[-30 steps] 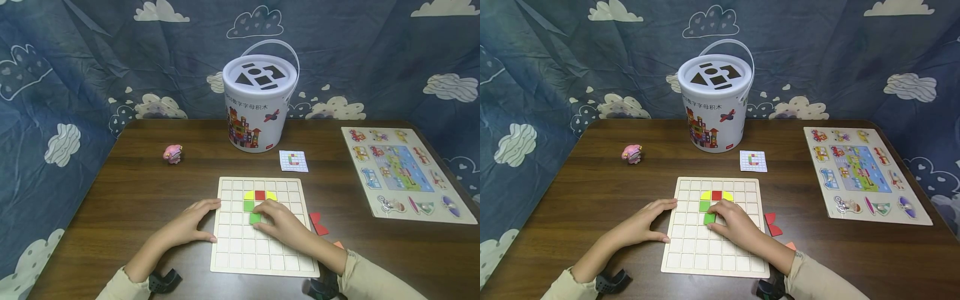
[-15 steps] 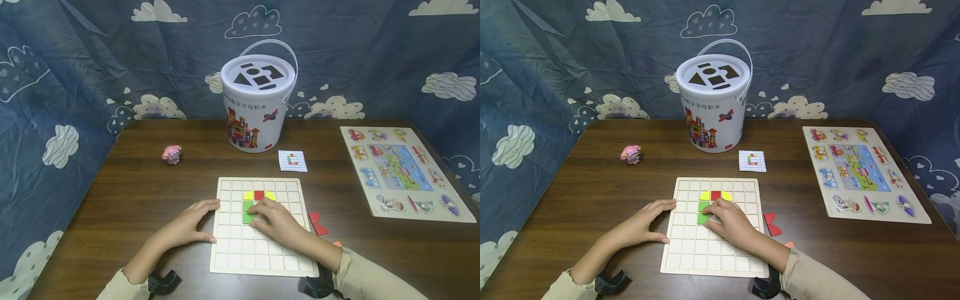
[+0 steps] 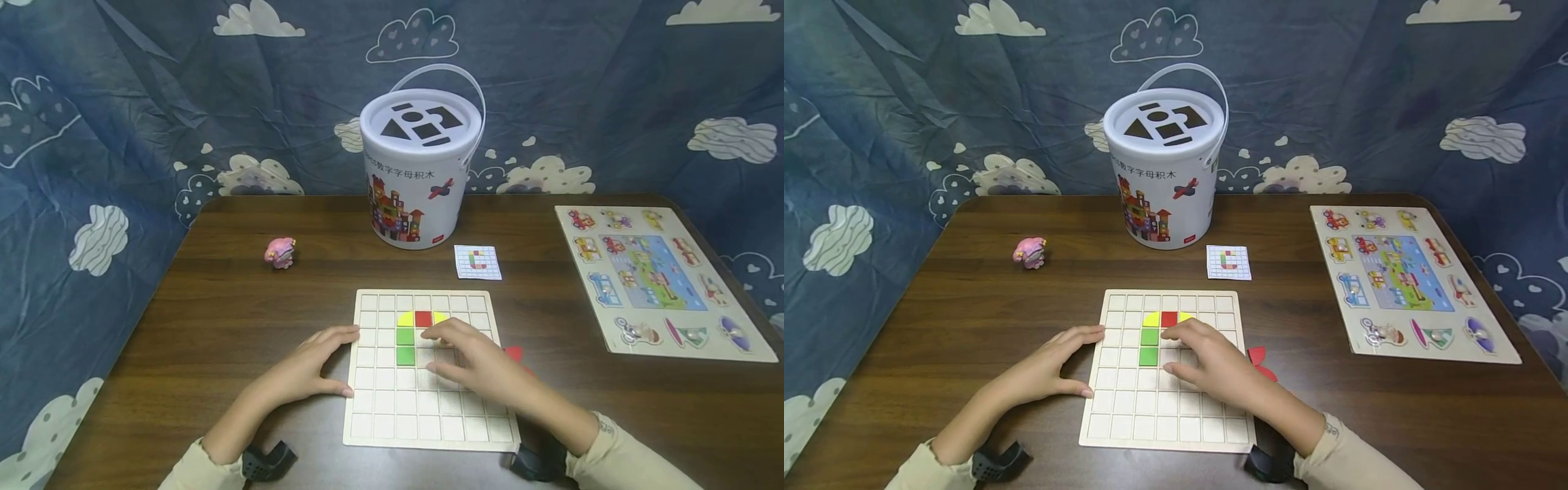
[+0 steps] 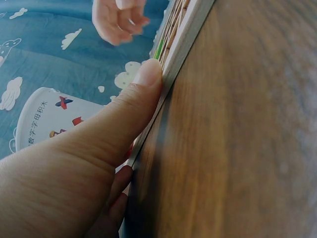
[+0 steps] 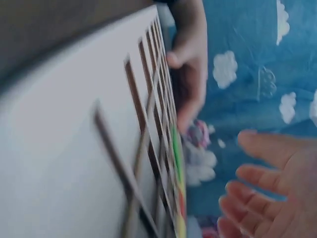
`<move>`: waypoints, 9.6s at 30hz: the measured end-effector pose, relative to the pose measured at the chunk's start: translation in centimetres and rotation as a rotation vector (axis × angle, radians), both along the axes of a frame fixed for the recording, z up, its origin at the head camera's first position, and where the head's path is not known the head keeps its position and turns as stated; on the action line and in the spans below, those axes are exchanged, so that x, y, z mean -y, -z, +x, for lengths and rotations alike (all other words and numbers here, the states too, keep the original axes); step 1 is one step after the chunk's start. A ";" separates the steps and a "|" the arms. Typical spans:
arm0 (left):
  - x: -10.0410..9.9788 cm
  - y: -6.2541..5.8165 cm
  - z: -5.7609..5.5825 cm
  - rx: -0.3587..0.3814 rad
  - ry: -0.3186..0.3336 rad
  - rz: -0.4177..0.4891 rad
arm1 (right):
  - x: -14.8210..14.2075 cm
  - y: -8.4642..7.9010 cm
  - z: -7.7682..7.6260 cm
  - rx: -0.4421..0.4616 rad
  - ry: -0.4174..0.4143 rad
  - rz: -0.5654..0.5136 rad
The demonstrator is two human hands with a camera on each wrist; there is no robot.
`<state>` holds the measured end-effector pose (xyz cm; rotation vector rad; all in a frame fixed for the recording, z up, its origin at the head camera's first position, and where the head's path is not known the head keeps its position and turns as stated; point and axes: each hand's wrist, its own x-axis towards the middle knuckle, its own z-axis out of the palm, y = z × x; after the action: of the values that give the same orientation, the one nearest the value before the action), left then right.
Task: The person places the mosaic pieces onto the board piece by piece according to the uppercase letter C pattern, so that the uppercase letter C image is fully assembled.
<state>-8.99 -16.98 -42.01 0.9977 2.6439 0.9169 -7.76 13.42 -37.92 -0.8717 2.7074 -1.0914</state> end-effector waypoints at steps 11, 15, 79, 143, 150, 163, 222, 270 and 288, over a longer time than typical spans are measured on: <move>0.0 -0.1 0.1 -0.003 0.000 -0.005 | -6.4 -1.1 1.5 -0.174 0.179 0.011; 0.0 0.0 0.1 0.005 -0.005 -0.002 | -8.1 -0.4 2.2 -0.155 0.234 0.055; 0.1 0.3 0.0 0.011 -0.017 -0.012 | 2.1 1.6 0.1 0.313 -0.123 -0.189; 0.0 0.0 0.1 0.023 -0.018 -0.031 | -13.2 2.1 5.3 0.034 0.079 0.012; 0.0 0.1 0.1 0.008 -0.010 -0.017 | -13.5 3.1 5.1 -0.147 -0.016 -0.035; 0.0 0.1 0.1 -0.003 -0.007 -0.019 | -11.4 1.5 4.5 -0.258 0.068 0.059; -0.1 -0.1 0.1 0.011 -0.007 -0.020 | -5.0 0.8 1.0 -0.184 0.058 0.044; 0.1 0.2 -0.1 0.011 -0.006 -0.022 | -3.5 1.9 1.5 -0.121 0.000 0.004; 0.1 0.0 -0.1 -0.001 0.002 -0.029 | -2.1 3.0 1.6 -0.130 -0.009 0.036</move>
<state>-9.12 -17.05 -41.99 0.9944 2.6486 0.8748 -6.12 15.51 -40.88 -0.9805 2.8148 -1.0145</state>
